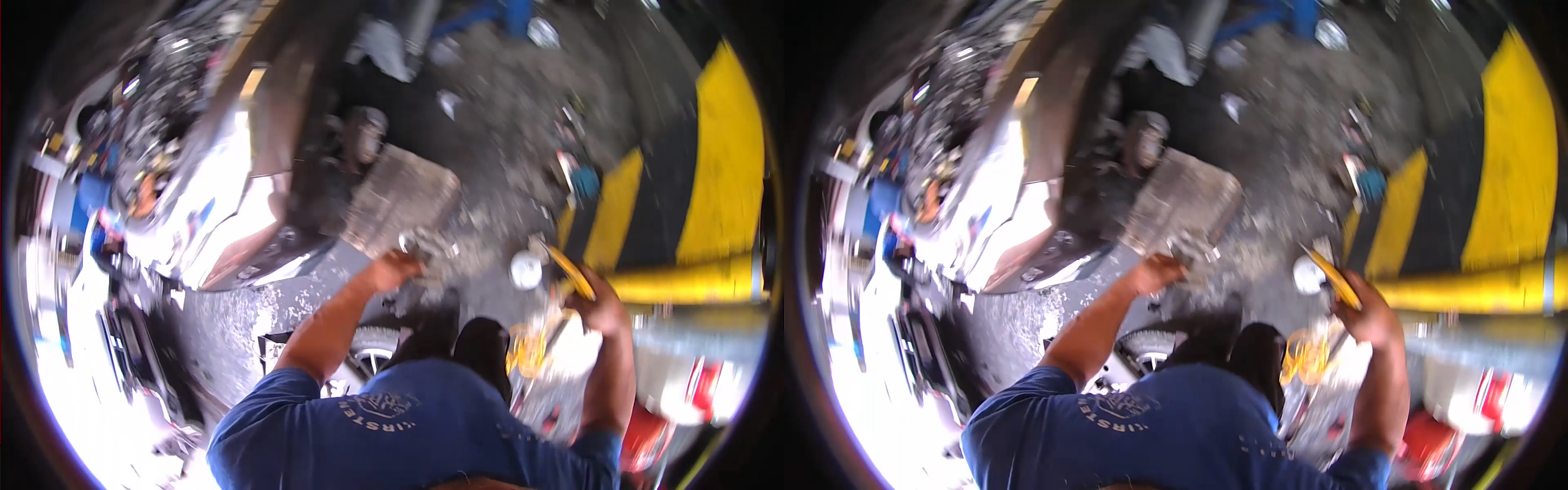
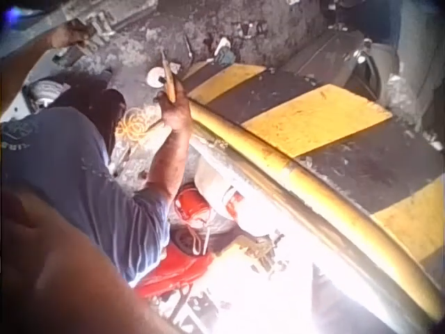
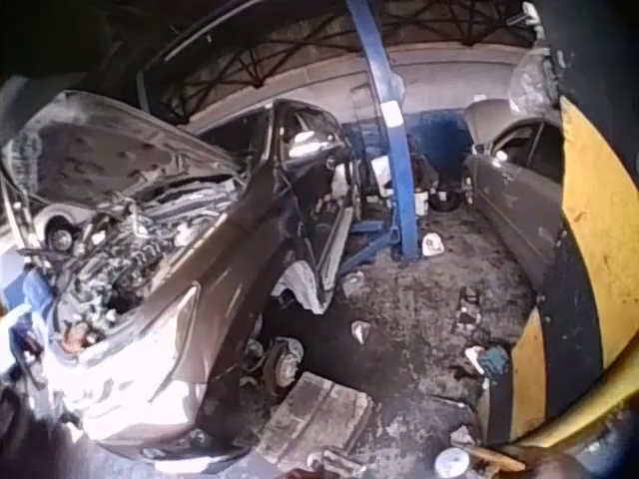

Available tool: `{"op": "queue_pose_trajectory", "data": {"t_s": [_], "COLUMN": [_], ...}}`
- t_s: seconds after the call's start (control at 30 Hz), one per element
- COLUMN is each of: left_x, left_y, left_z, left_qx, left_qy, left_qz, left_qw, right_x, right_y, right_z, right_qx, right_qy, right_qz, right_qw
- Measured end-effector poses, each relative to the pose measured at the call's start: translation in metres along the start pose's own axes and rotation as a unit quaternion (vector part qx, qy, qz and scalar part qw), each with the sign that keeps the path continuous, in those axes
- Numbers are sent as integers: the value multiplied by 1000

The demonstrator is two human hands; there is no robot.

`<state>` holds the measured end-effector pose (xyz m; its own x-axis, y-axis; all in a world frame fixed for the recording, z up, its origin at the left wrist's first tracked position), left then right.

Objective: Replacing and cleaning an engine component in a car service bay.

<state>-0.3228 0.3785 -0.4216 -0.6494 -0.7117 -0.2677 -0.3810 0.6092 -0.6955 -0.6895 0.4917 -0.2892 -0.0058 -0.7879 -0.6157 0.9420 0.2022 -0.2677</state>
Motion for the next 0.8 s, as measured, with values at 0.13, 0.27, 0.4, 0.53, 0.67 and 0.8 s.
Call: {"op": "queue_pose_trajectory", "data": {"t_s": [0.13, 0.27, 0.4, 0.53, 0.67, 0.8], "left_x": [-61, -119, -183, -255, -341, -406], "left_y": [-17, -1, 24, 62, 118, 171], "left_z": [13, 90, 148, 210, 280, 335], "left_qx": [202, 245, 292, 279, 109, -204], "left_qy": [231, 58, -24, -172, -309, -510], "left_qz": [-127, -26, 19, 136, 86, 122], "left_qw": [943, 967, 956, 935, 941, 826], "right_x": [-2, -17, -14, 26, 55, 73], "right_y": [-34, -44, -67, -11, 60, 163], "right_z": [92, 242, 366, 513, 639, 732], "right_qx": [115, 127, 40, -60, -144, -254], "right_qy": [-270, -420, -514, -478, -494, -474], "right_qz": [0, 17, -80, -88, -72, -82], "right_qw": [956, 898, 853, 872, 854, 839]}}
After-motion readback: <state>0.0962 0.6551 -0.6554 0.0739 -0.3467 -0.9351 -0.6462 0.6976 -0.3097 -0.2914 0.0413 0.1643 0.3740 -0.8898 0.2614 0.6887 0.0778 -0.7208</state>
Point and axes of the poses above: each hand's wrist, its own x-axis towards the middle knuckle, its own y-axis out of the palm, z = x × y, the point moved 10 cm from there along x, towards the middle knuckle, and after that the axes turned 8 degrees about x, right-handed, at the moved point
